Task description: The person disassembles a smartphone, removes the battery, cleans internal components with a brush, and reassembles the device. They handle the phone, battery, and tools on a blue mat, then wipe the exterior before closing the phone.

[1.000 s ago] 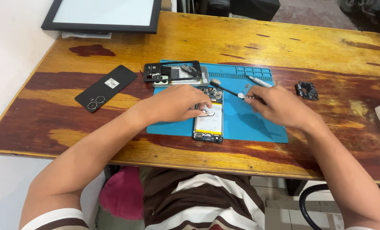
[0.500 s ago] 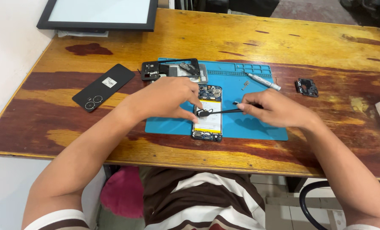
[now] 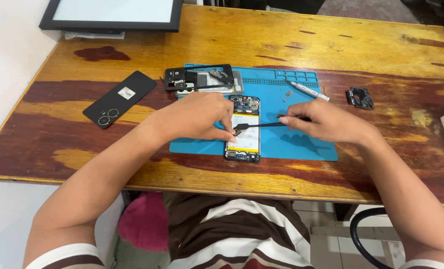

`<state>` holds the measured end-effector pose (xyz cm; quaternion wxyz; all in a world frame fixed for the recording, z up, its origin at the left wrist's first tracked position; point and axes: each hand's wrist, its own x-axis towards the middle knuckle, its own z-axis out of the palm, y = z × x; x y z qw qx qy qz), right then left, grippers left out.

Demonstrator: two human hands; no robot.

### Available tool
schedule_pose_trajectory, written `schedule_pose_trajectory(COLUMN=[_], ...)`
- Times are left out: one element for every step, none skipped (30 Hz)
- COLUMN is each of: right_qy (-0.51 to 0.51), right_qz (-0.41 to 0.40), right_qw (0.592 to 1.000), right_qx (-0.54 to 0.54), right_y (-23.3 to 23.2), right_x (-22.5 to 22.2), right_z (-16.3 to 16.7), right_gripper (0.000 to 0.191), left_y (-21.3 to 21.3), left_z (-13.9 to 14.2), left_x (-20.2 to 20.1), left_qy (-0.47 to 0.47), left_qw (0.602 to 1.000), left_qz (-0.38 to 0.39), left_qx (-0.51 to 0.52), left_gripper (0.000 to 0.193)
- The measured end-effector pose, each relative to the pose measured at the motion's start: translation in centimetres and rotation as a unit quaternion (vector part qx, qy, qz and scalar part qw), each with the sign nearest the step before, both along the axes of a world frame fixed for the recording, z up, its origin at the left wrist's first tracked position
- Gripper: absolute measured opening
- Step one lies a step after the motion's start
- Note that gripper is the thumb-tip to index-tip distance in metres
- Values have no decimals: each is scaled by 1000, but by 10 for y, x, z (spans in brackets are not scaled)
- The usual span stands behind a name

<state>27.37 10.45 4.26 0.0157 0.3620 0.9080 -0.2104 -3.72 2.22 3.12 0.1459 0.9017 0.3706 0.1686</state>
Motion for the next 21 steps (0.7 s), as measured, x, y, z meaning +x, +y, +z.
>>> schedule_pose_trajectory(right_qy=[-1, -1, 13, 27, 41, 16, -8, -31, -26, -20, -14, -6, 1, 9, 29, 48, 66, 51, 35, 21, 28], right_qz=[9, 18, 7, -4, -13, -63, -111, -159, -111, -65, -19, -6, 6, 19, 15, 13, 13, -14, -41, -68, -62], right_qw=[1000, 1000, 1000, 1000, 999, 998, 994, 987, 993, 997, 999, 999, 999, 999, 999, 999, 997, 998, 997, 995, 996], right_qx=[-12, -24, -13, -2, 8, 3, -2, -7, -18, -28, -39, -43, -46, -48, -24, 1, 28, 43, 56, 69, 60], right_y=[-1, -2, -2, -1, 0, -1, -1, -1, -1, -1, 0, 0, 0, 0, 0, 0, 1, 0, -1, -1, -2], right_x=[-2, -3, -2, 0, 4, 7, 8, 8, 6, 2, -1, -2, -1, 0, 3, 6, 11, 13, 14, 12, 10], right_z=[-1, 1, 4, 10, 15, 18, 20, 20, 17, 12, 7, 4, 2, 1, 3, 7, 13, 16, 19, 19, 18], right_gripper=[38, 40, 36, 34, 32, 33, 34, 36, 35, 34, 34, 35, 38, 42, 39, 36, 34, 33, 31, 30, 31], left_y=[0, 0, -1, -1, -1, -1, -1, -1, -2, -1, -1, -1, 0, 0, -1, 0, 0, 0, 0, 0, 0], left_z=[0, 0, 1, 1, 1, 2, 2, 2, 2, 3, 2, 2, 1, 0, -1, -3, -4, -5, -6, -7, -7], left_x=[1, 1, 1, 1, 2, 2, 2, 2, 2, 1, 1, 0, 1, 1, 2, 2, 5, 5, 5, 5, 6], left_qy=[-3, -6, -10, -6, -2, 2, -2, -5, -8, -5, -2, 2, 0, -2, -4, -12, -21, -29, -26, -21, -15], left_qw=[1000, 1000, 999, 1000, 1000, 1000, 1000, 1000, 1000, 1000, 1000, 1000, 1000, 1000, 1000, 1000, 1000, 999, 999, 999, 999], left_qz=[-7, -13, -19, -13, -7, 0, -2, -3, -5, -2, -2, -3, 0, 3, 7, -5, -15, -22, -22, -22, -24], left_qx=[8, 17, 25, 18, 11, 5, 2, -1, -5, -7, -10, -13, -14, -15, -17, -4, 11, 27, 26, 25, 25], left_gripper=[21, 20, 19, 20, 20, 21, 21, 21, 21, 20, 20, 19, 20, 20, 21, 20, 20, 20, 19, 18, 18])
